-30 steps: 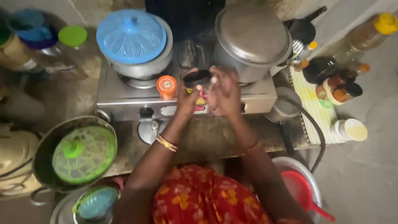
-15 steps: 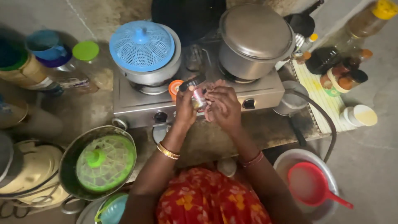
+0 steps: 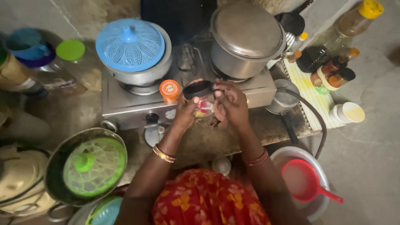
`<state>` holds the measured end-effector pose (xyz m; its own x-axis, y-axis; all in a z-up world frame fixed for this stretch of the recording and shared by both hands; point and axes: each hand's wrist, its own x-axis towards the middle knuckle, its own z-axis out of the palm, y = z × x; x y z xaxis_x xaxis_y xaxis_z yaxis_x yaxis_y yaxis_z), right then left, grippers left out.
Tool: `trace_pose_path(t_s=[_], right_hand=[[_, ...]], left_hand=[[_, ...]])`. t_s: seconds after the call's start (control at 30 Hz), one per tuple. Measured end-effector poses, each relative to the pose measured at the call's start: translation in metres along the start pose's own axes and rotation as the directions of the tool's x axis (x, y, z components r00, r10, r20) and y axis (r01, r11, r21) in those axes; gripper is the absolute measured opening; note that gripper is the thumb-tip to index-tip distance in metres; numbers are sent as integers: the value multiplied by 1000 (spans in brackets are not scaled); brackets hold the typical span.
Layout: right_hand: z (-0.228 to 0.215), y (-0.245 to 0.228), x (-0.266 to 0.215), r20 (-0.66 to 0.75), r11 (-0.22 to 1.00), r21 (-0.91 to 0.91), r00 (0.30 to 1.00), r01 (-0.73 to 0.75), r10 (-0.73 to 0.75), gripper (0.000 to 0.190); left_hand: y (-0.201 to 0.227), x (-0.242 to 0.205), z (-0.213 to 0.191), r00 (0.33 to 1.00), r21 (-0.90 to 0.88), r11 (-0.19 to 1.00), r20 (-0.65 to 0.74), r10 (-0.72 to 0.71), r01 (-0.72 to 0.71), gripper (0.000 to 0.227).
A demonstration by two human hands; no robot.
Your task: The recorder is seen organizing spice jars and containers on a kitchen counter near a stove.
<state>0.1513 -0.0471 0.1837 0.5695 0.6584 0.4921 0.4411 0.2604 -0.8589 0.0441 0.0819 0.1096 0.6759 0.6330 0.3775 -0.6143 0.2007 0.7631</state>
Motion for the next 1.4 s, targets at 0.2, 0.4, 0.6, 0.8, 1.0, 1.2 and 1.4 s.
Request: trace_pose_path(t_s=[0.2, 0.4, 0.6, 0.8, 1.0, 1.2, 1.4], right_hand=[[-13, -4, -2, 88, 909, -212, 933, 360, -349, 24], [-33, 30, 16, 62, 943, 289, 986, -165, 153, 23], [-27, 17, 13, 126, 886, -102, 889, 453, -440, 26], [-33, 66, 27, 147, 922, 340, 979, -187, 144, 31], [-30, 3, 5, 122, 955, 50, 948, 291, -295, 29], [-46, 21, 18, 143, 874, 473, 989, -111, 48, 26], [-48, 12, 6, 108, 926, 367, 986, 82, -130, 25]], left_hand=[[-6, 6, 14, 982, 220, 974, -162, 99, -62, 75], [1, 13, 26, 995, 50, 994, 13, 94, -94, 85], [17, 19, 50, 926, 287, 934, -364, -98, 211, 78], [5, 5, 46, 959, 171, 978, -235, 157, -118, 68], [-1, 8, 55, 929, 3, 994, -356, 101, -108, 75], [2, 2, 64, 979, -110, 979, -133, 155, -170, 88], [-16, 1, 53, 916, 203, 910, -107, 387, -361, 82]])
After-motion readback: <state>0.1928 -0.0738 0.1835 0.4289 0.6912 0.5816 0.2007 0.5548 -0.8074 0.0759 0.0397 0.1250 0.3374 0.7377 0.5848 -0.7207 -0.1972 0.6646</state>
